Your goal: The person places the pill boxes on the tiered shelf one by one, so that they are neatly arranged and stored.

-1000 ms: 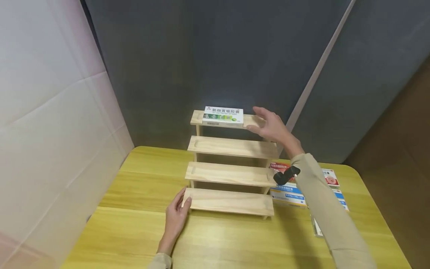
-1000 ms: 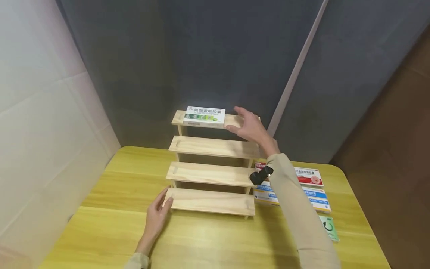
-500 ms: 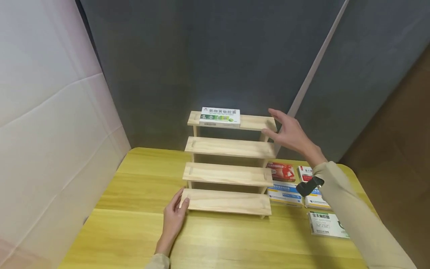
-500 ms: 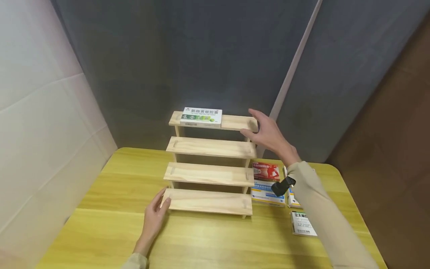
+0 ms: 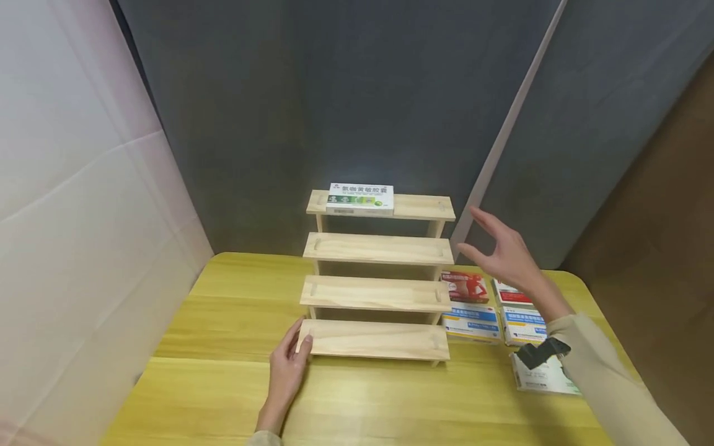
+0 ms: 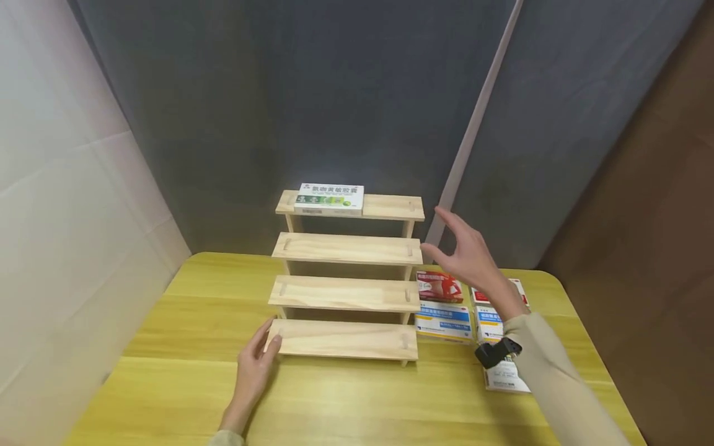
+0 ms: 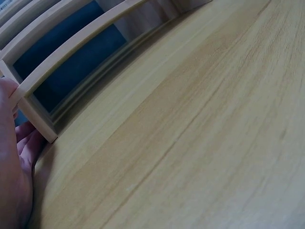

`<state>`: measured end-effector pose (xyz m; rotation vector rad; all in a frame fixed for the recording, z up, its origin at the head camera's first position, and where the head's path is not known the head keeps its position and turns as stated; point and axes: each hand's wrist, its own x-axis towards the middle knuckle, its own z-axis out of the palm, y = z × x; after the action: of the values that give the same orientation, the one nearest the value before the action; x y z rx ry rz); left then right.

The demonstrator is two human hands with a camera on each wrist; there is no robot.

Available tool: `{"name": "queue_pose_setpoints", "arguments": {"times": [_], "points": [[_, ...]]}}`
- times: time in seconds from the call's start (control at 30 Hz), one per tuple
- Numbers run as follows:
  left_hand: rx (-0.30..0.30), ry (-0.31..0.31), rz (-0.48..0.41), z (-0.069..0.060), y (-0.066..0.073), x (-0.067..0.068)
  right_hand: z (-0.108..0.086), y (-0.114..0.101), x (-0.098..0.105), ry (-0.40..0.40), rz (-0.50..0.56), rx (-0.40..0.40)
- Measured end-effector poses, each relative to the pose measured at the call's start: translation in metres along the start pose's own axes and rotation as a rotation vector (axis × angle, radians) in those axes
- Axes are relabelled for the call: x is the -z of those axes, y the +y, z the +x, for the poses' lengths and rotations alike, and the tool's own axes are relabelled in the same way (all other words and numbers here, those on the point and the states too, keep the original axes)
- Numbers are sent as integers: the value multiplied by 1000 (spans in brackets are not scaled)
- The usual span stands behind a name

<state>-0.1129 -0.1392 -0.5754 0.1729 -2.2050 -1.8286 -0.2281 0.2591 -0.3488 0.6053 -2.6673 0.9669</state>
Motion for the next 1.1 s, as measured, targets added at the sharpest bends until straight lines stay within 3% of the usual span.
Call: {"name": "queue_pose_setpoints", "arguments": {"times": [0.5,0.7,0.9,1.1], "points": [[-20,-20,29,6,1,-4,-65,16,30,49,12,-98],[-24,-15,22,7,1,-3,-92,21,42,62,-8,-99],[2,-7,17,2,0,0,-116,24,42,50,-82,-107],[-10,14,13,0,0,-1,-134,29,38,41,-85,-125]]}}
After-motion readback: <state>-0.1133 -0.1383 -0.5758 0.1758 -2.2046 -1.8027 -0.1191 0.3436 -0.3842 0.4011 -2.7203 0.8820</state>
